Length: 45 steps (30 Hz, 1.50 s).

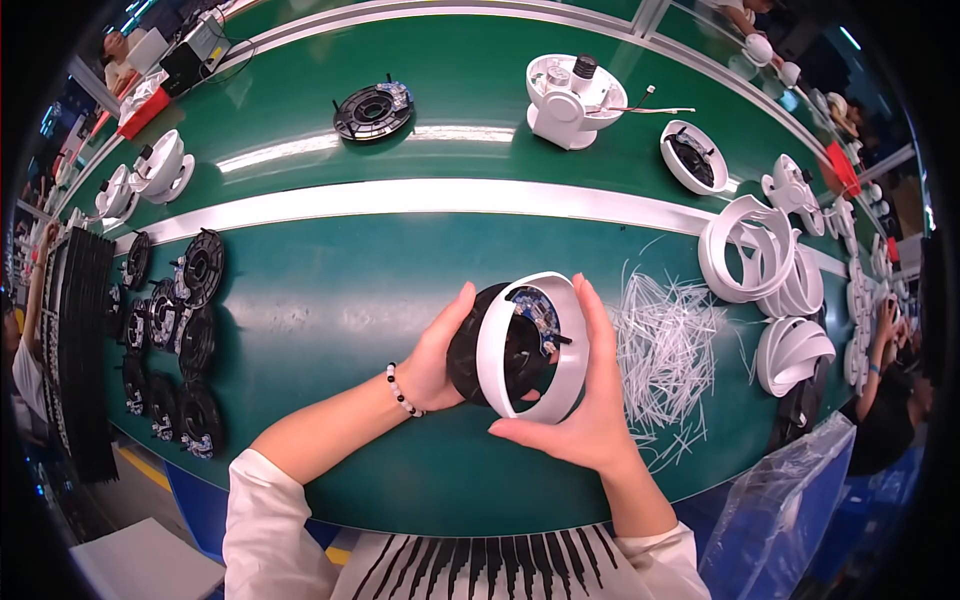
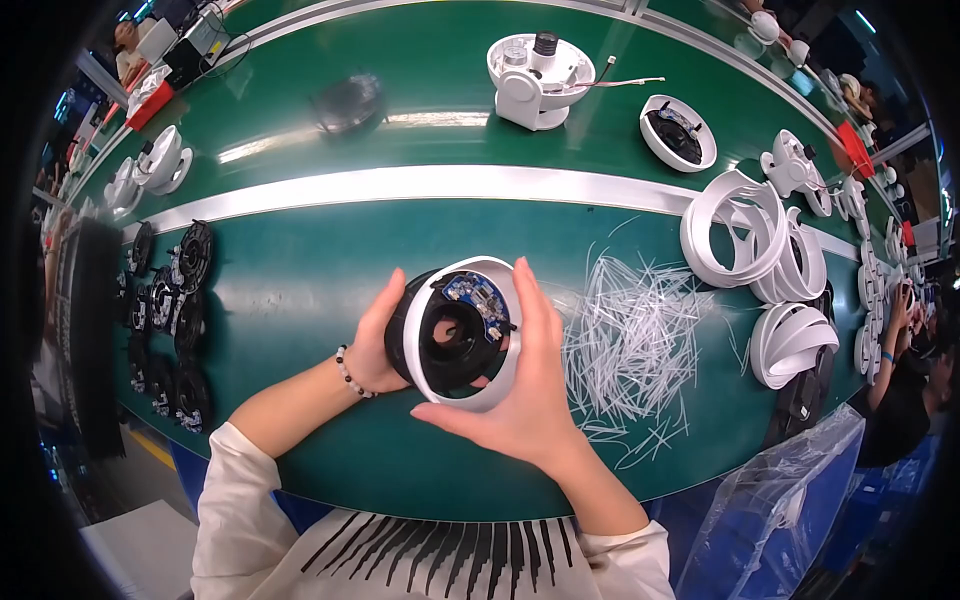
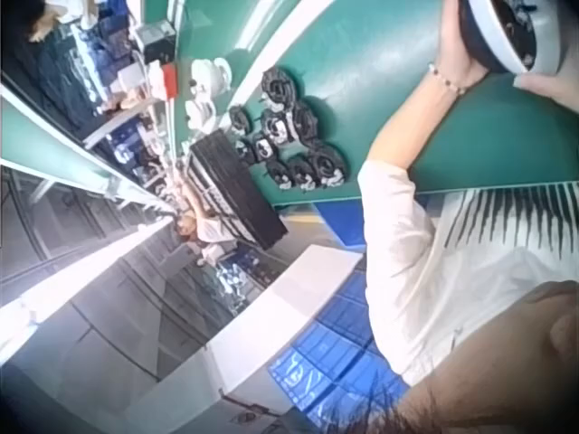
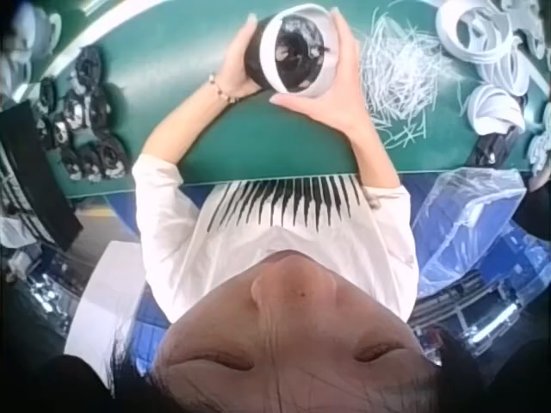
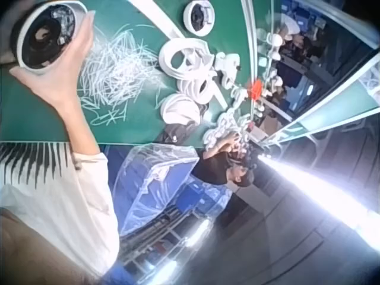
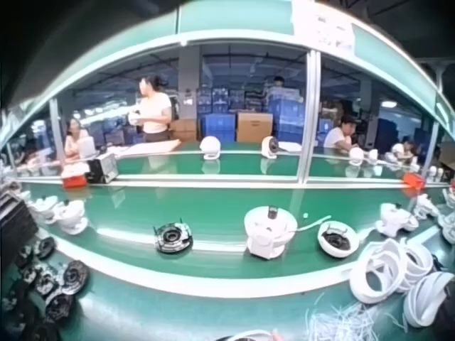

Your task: Assembling internal components and housing parts for dome surveillance cameras on an industrial assembly line.

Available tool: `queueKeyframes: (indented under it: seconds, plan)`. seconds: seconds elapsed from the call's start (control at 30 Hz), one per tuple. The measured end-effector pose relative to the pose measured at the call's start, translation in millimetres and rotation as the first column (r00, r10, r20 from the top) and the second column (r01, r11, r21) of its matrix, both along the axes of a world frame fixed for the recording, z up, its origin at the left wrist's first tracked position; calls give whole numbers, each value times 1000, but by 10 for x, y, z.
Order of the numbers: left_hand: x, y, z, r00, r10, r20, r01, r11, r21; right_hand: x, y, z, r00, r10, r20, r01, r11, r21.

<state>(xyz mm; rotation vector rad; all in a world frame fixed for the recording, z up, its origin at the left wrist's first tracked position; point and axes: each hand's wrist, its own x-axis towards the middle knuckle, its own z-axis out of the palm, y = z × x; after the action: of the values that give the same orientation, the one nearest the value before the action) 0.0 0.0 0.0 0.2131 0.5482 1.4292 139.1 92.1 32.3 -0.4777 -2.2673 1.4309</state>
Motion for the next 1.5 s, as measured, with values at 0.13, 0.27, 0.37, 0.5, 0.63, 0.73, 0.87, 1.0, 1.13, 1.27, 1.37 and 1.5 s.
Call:
queueKeyframes:
  seconds: [0.13, 0.27, 0.37, 0.5, 0.63, 0.73, 0.87, 1.0, 1.13, 1.27, 1.37, 1.5]
  plan:
    - [3, -11, 18, 999, -4, 34, 5, 1000, -17, 5, -2, 23, 1000, 0, -16, -1, 999, -50]
    - [55, 22, 30, 997, 70, -38, -74, 988, -135, -15, -95, 94, 997, -21, 73, 2, 966, 258]
    - [66, 23, 33, 997, 70, 15, -68, 989, -132, -27, -113, 35, 999, -16, 51, -1, 946, 324]
    - [26, 26, -6, 993, 34, 117, -25, 997, -74, -44, -117, 6, 998, -23, 66, -5, 923, 385]
    - [4, 40, -10, 995, 6, 96, 3, 995, -97, -53, -95, 32, 997, -11, 80, -23, 910, 414]
    - [-12, 36, -10, 997, -10, 77, 18, 994, -106, -55, -82, 27, 996, 5, 94, -43, 911, 409]
    - [-47, 34, -34, 996, -72, 46, 77, 991, -108, -39, -66, 58, 991, 37, 126, -85, 910, 406]
    - [-63, 27, -46, 995, -93, 32, 96, 989, -108, -37, -50, 44, 991, 62, 118, -103, 916, 388]
    - [-36, -28, -124, 1000, -25, 1, 25, 996, -89, -46, -39, -20, 994, 67, 83, -94, 919, 384]
    - [-33, -53, -190, 985, 36, 168, -45, 998, 46, -47, -95, -73, 999, 5, 46, -24, 912, 410]
    - [-14, -62, -182, 986, 43, 163, -50, 998, 40, -45, -114, -159, 1000, -25, 15, 16, 907, 421]
    - [-2, -24, -113, 984, 104, 145, -105, 994, 1, -46, -55, -204, 999, 12, -48, 7, 928, 371]
